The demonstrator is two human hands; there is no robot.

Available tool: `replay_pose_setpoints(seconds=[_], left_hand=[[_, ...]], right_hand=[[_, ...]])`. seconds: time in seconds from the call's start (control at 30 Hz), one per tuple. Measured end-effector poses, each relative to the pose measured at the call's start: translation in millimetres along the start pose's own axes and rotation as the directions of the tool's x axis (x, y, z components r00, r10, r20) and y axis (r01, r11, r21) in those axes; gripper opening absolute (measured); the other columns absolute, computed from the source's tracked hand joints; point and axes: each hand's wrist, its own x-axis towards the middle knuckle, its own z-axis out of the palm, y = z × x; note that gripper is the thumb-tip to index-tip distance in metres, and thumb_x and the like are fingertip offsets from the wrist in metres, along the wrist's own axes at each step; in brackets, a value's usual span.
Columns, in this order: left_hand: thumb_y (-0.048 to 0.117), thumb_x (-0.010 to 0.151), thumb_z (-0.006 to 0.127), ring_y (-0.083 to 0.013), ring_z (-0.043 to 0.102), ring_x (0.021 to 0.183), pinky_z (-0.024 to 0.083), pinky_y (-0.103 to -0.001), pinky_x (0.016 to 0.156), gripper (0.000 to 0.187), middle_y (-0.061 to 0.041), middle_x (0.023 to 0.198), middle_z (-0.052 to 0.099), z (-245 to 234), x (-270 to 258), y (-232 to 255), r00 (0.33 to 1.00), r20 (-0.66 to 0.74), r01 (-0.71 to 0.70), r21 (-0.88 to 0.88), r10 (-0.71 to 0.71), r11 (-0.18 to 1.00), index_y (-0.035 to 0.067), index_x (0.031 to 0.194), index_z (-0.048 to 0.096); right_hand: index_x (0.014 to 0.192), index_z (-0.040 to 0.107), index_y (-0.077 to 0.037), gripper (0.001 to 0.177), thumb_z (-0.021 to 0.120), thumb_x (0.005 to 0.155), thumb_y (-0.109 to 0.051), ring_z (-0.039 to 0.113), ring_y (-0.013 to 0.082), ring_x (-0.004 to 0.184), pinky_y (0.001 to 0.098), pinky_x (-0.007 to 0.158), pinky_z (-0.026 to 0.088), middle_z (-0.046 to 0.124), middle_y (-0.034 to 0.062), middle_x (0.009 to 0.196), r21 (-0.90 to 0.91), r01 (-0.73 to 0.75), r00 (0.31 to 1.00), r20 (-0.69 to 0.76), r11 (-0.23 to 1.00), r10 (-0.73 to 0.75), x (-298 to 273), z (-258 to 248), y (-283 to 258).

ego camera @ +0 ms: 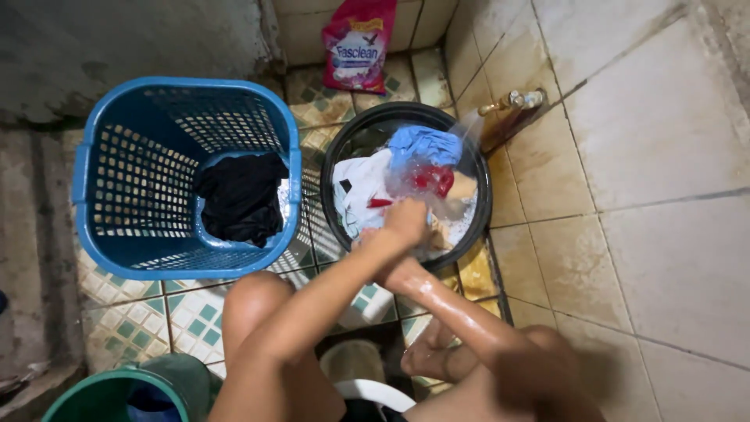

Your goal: Washing clothes by hand in a bucket and transferring them to a laundry basket.

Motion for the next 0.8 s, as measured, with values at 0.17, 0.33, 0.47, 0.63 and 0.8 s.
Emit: replay_pose_setpoints(seconds=[0.17,0.33,0.47,0.63,0.8], left_hand=[[0.038,0.075,0.083,-0.0431,0.071,0.090,0.058,-0.050,0.082,0.043,-0.027,0.091,0.072,-128,3,-24,0.986,-0.101,0.091,-0.327,-0.131,0.941,0.001,0.096,0.075],[0.033,0.077,0.076,-0.0372,0.076,0.085,0.060,-0.046,0.080,0.033,-0.023,0.089,0.076,-245,-50,-69,0.885,-0.344,0.173,-0.385,-0.315,0.907,0.002,0.089,0.078],[0.040,0.085,0.079,-0.0437,0.070,0.091,0.056,-0.053,0.081,0.040,-0.025,0.099,0.072,-283,-85,-97,0.615,-0.656,0.343,-0.278,-0.438,0.897,0.003,0.098,0.074],[0.046,0.075,0.086,-0.0521,0.049,0.120,0.037,-0.067,0.096,0.068,-0.033,0.131,0.052,-286,-94,-86,0.520,-0.755,0.462,-0.146,-0.400,0.875,0.002,0.122,0.065],[0.048,0.078,0.084,-0.0537,0.040,0.127,0.028,-0.070,0.101,0.084,-0.039,0.142,0.040,-224,-58,-71,0.726,-0.639,0.323,-0.010,-0.254,0.946,-0.002,0.137,0.053]], right_hand=[[0.127,0.061,-0.017,0.041,0.072,0.088,-0.017,0.049,0.0385,0.134,0.0579,0.115,0.039,0.055,0.0180,0.136,-0.160,0.174,0.931,-0.295,0.972,-0.215,2,-53,-7],[0.150,0.045,-0.028,0.066,0.073,0.090,-0.024,0.028,0.0507,0.149,0.0691,0.123,0.021,0.037,0.0336,0.151,-0.135,-0.016,0.899,-0.435,0.991,-0.045,28,-108,-10],[0.154,0.048,-0.018,0.073,0.073,0.085,-0.023,0.023,0.0529,0.150,0.0662,0.121,0.019,0.028,0.0372,0.160,-0.131,-0.362,0.920,-0.209,0.923,0.332,27,-122,26],[0.147,0.053,-0.018,0.066,0.073,0.084,-0.024,0.023,0.0540,0.147,0.0650,0.119,0.019,0.029,0.0330,0.157,-0.194,-0.627,0.757,0.075,0.754,0.649,13,-125,78],[0.144,0.060,-0.025,0.054,0.068,0.092,-0.034,0.046,0.0363,0.145,0.0546,0.120,0.039,0.059,0.0122,0.146,-0.325,-0.711,0.466,0.446,0.623,0.764,-23,-51,116]])
